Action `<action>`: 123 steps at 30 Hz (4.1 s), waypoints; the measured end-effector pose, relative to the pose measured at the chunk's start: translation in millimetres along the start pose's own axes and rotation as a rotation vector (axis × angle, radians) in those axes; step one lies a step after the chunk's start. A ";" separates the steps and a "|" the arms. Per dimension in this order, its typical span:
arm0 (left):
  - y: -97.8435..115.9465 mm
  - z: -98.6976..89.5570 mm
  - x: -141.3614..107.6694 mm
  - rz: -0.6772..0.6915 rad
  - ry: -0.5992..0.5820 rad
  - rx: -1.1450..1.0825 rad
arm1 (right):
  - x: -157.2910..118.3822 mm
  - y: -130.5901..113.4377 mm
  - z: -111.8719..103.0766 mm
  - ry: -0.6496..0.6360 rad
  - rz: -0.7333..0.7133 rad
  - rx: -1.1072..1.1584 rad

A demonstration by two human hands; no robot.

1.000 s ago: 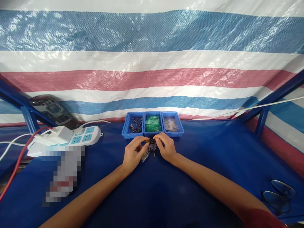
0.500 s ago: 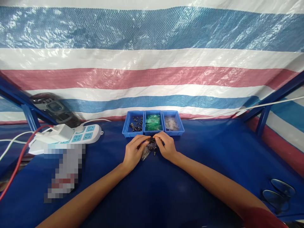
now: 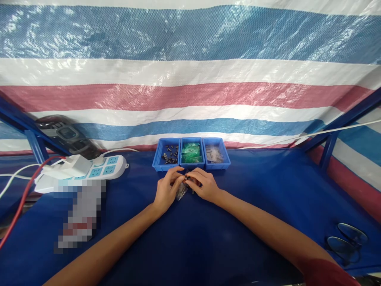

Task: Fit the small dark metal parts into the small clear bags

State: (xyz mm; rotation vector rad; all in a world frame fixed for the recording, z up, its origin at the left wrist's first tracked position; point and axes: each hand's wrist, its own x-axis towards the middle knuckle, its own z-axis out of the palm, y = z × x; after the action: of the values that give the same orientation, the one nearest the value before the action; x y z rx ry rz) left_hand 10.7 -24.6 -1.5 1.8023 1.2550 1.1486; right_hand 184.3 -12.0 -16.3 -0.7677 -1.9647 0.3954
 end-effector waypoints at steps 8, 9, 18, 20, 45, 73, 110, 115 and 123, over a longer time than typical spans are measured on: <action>5.7 0.1 2.2 0.047 0.007 0.071 | 2.7 -3.1 -3.2 0.066 0.083 -0.011; 6.5 0.0 2.6 0.060 -0.001 0.094 | 2.9 -3.5 -3.4 0.076 0.092 -0.009; 2.8 -0.4 2.8 0.125 0.007 0.130 | 3.1 -0.8 -1.6 0.061 0.067 -0.024; 4.0 -0.7 2.6 0.124 0.003 0.126 | 2.9 0.4 -0.9 0.052 0.056 -0.034; 11.1 -2.4 1.1 0.084 0.019 0.139 | 1.6 -6.2 -5.1 0.094 0.113 -0.022; 6.3 0.9 -0.1 0.014 0.018 0.012 | -0.3 -5.5 -5.1 0.053 0.007 -0.028; 2.6 1.4 -0.1 0.000 0.028 -0.037 | 0.6 -6.8 -5.4 0.100 -0.093 -0.027; 3.3 1.1 -0.1 0.003 0.028 -0.026 | 1.2 -4.2 -3.4 0.097 -0.136 -0.041; -2.4 2.0 -0.8 0.016 0.038 -0.008 | 1.5 -4.8 -4.4 0.128 -0.102 -0.025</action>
State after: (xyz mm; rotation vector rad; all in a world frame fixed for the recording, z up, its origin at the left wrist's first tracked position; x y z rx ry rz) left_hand 11.5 -24.6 -4.6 1.7954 1.2584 1.1998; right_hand 185.9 -14.8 -10.4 -0.6883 -1.8822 0.2553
